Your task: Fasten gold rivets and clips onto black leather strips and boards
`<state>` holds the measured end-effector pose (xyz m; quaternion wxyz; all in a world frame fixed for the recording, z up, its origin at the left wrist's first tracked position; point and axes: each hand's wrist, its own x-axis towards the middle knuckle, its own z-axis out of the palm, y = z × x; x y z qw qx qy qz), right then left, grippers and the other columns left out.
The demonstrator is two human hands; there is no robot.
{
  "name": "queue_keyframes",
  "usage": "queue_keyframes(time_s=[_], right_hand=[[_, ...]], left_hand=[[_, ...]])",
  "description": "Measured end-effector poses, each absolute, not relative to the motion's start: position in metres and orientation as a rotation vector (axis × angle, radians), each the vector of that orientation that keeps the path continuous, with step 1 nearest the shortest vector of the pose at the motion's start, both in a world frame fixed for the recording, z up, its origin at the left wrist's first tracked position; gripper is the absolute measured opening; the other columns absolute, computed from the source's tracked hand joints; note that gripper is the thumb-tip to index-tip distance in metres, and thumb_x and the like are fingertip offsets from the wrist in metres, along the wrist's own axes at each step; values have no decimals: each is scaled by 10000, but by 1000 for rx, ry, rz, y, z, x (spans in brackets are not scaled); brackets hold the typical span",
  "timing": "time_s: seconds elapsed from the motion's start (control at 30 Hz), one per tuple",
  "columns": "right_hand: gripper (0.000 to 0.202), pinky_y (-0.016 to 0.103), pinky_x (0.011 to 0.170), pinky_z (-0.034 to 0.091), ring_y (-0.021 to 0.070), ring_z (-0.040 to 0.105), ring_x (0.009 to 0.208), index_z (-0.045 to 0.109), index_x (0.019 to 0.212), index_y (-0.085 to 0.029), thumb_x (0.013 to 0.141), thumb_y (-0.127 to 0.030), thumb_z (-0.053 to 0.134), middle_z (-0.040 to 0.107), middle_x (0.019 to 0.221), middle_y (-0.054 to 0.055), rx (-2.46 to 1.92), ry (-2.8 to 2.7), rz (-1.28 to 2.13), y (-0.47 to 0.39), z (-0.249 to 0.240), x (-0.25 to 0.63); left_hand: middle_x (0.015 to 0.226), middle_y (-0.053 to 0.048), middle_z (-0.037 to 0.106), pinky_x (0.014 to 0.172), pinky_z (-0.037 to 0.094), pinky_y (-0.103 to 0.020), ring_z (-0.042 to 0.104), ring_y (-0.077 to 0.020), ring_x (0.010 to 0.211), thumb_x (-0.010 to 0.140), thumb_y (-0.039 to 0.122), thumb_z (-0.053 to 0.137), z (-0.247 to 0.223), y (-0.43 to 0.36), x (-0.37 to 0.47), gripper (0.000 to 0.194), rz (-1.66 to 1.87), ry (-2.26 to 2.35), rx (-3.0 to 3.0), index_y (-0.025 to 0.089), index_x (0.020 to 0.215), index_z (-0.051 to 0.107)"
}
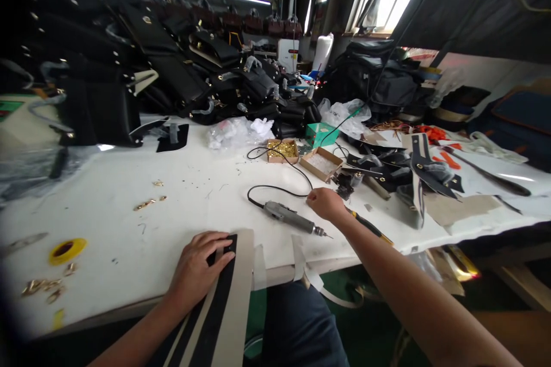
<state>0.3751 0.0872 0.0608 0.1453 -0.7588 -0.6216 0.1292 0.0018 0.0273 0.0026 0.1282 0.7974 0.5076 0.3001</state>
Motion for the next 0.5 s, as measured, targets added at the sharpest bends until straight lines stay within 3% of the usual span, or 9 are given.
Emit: queue_keyframes(time_s=[0.23, 0.5], right_hand=[[281, 286, 722, 446, 222, 690, 857, 815, 1045, -250, 840, -319, 635, 794, 944, 49, -2289, -1823, 330, 98, 38, 386], [237, 273, 705, 443, 207, 687, 838, 820, 976, -281, 863, -366, 630, 793, 949, 27, -2258, -1854, 339, 100, 35, 387]], left_hand=[[1206, -51, 757, 989, 519, -522, 636, -318, 1181, 868, 324, 730, 4, 26, 3, 185, 830, 1500, 2291, 282, 1037, 792], [1196, -44, 759, 989, 515, -506, 638, -310, 1178, 866, 323, 733, 5, 26, 4, 174, 847, 1493, 2301, 278, 1022, 795]])
